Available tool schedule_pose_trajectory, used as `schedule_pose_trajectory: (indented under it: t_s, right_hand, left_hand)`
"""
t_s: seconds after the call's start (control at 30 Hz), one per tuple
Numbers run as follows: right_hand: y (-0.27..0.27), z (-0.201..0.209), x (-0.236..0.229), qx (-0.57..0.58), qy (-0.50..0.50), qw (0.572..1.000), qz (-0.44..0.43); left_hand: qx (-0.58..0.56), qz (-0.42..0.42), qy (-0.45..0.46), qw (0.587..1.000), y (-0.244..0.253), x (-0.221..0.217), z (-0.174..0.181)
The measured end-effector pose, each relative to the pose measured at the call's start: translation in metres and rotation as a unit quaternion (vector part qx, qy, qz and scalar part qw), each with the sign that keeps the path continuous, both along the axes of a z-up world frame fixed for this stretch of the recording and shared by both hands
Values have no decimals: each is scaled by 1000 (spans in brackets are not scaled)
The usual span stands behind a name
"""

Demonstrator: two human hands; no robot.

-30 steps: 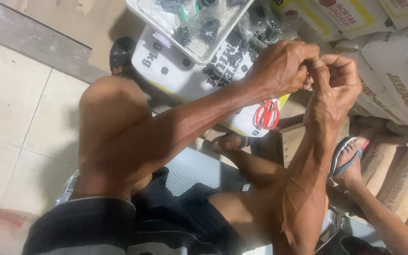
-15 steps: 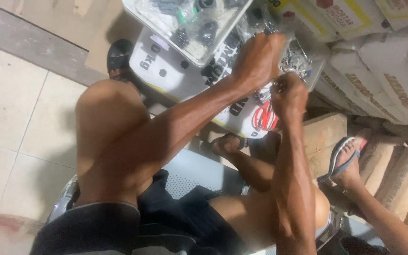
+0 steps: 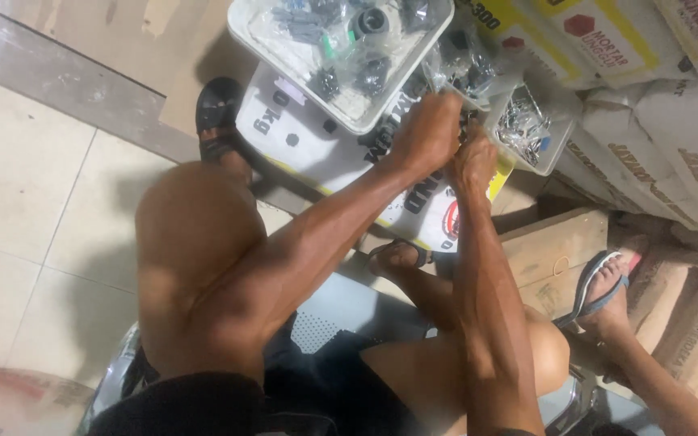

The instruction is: The person sits on a low stool and sorts small metal hardware items from a plastic container into a clear plastic bag. They pick up individual pieces, place them into the bag, and occasionally adjust the bag's position on a digital scale.

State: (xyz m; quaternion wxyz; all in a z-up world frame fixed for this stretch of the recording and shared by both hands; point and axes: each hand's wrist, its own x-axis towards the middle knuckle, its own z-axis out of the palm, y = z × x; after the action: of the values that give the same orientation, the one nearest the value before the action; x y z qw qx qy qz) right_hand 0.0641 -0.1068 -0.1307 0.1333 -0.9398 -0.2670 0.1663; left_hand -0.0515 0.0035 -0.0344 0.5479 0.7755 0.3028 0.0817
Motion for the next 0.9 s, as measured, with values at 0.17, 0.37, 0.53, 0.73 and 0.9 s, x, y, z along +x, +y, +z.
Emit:
schedule_pose_trajectory:
  t_s: [0.17, 0.37, 0.53, 0.73, 0.9]
  right_hand:
    - [-13, -83, 18, -8, -121, 991, 52]
    - [-30, -107, 28, -75, -264, 960, 49]
    - [-25, -124, 18, -39, -433, 900, 35]
    - [-6, -73, 12, -69, -144, 987, -24]
    - [-2, -14, -3, 219, -143, 963, 68]
  left_hand:
    - [0, 8, 30, 1000, 5, 10, -54]
    - [97, -73, 142, 982, -6, 15, -79]
    - [121, -99, 116, 981, -15, 24, -103]
    - [174, -127, 127, 968, -18, 23, -111]
    - [347, -85, 64, 932, -27, 39, -150]
